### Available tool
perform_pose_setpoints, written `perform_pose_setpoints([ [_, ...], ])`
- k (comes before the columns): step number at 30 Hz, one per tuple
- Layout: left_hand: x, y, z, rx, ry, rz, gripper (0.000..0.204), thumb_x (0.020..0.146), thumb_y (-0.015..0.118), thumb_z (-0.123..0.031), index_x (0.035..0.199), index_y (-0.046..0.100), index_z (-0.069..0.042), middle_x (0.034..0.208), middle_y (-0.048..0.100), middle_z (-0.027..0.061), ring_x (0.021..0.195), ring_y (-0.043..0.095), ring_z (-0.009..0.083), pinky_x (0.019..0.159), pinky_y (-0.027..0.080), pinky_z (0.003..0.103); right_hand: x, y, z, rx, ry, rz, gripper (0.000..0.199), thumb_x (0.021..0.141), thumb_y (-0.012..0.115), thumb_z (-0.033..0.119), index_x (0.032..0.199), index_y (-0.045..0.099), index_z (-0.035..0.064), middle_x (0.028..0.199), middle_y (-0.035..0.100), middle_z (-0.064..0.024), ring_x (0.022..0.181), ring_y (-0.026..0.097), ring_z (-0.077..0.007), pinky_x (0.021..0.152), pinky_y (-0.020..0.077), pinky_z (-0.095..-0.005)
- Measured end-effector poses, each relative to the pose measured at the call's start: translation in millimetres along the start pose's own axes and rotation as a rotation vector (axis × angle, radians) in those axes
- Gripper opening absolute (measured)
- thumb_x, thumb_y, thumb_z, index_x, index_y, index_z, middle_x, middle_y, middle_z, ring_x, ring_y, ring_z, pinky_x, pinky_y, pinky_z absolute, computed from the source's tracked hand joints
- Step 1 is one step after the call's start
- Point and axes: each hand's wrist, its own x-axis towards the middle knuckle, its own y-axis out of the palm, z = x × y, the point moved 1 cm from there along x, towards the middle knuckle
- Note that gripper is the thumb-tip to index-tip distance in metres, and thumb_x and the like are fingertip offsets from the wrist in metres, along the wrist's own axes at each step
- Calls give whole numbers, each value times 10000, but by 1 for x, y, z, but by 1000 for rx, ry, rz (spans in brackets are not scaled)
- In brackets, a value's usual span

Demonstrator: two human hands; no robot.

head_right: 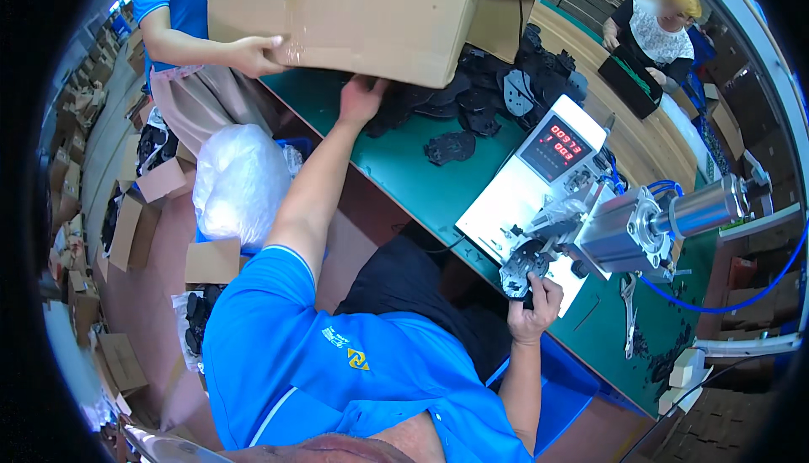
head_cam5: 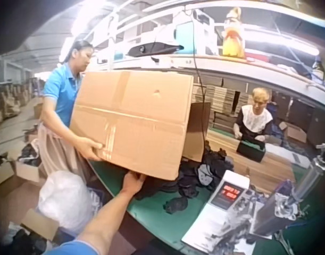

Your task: The person repeatedly places black plastic components into a pneumatic press machine to stamp them, empties additional components from a cardboard box onto the workbench, and continues positioning and pressing the pieces.

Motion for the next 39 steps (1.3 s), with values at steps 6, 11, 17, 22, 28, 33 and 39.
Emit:
perform_pose_setpoints([
  [6, 18, -50, 75, 166, -107, -671, 731, 1082, 714, -392, 1578, 543, 117, 1593, 606, 324, 1482, 562, 483, 1257, 457, 476, 3, 1, 1, 14, -24, 15, 463, 781, 820, 52, 1243, 835, 25, 1097, 674, -134, 929, 624, -292, 847, 537, -377],
  [11, 75, -61, 94, -77, -325, -757, 820, 1098, 685, -397, 1633, 435, 173, 1664, 518, 353, 1537, 500, 499, 1322, 399, 490, 1, 1, -4, 6, 4, 17, 470, 776, 809, 45, 1244, 828, 17, 1107, 671, -139, 935, 625, -299, 853, 538, -378],
  [17, 91, -54, 81, -92, -365, -902, 821, 1112, 648, -419, 1652, 425, 158, 1691, 496, 350, 1543, 502, 494, 1312, 404, 500, -3, -2, -4, -10, 29, 49, 471, 764, 796, 33, 1234, 821, 8, 1103, 665, -143, 936, 621, -311, 855, 541, -384],
  [22, 105, -48, 73, -66, -422, -1037, 817, 1110, 639, -419, 1664, 423, 142, 1696, 496, 347, 1543, 505, 496, 1300, 413, 508, -3, -9, -4, -2, 21, 94, 474, 763, 793, 33, 1236, 805, -3, 1105, 650, -156, 940, 612, -321, 859, 541, -386],
  [28, 124, -41, 83, -75, -346, -1091, 807, 1123, 611, -425, 1672, 418, 135, 1702, 492, 344, 1543, 498, 503, 1312, 393, 514, -4, -15, -5, -7, 20, 173, 524, 787, 773, 12, 1311, 783, 8, 1156, 647, -159, 985, 613, -319, 889, 535, -381],
  [33, 128, -35, 88, -96, -298, -1056, 819, 1130, 597, -424, 1680, 391, 148, 1718, 457, 359, 1560, 470, 514, 1329, 370, 518, -8, -18, -12, 3, 36, 184, 532, 796, 797, 37, 1327, 779, 18, 1191, 638, -158, 1011, 608, -315, 898, 531, -379],
  [39, 133, -31, 100, -154, -290, -1056, 830, 1137, 589, -412, 1687, 360, 166, 1734, 417, 378, 1582, 438, 520, 1344, 350, 514, -4, -15, -10, 3, 19, 164, 500, 810, 810, 50, 1308, 779, 15, 1171, 634, -158, 993, 602, -311, 872, 530, -380],
])
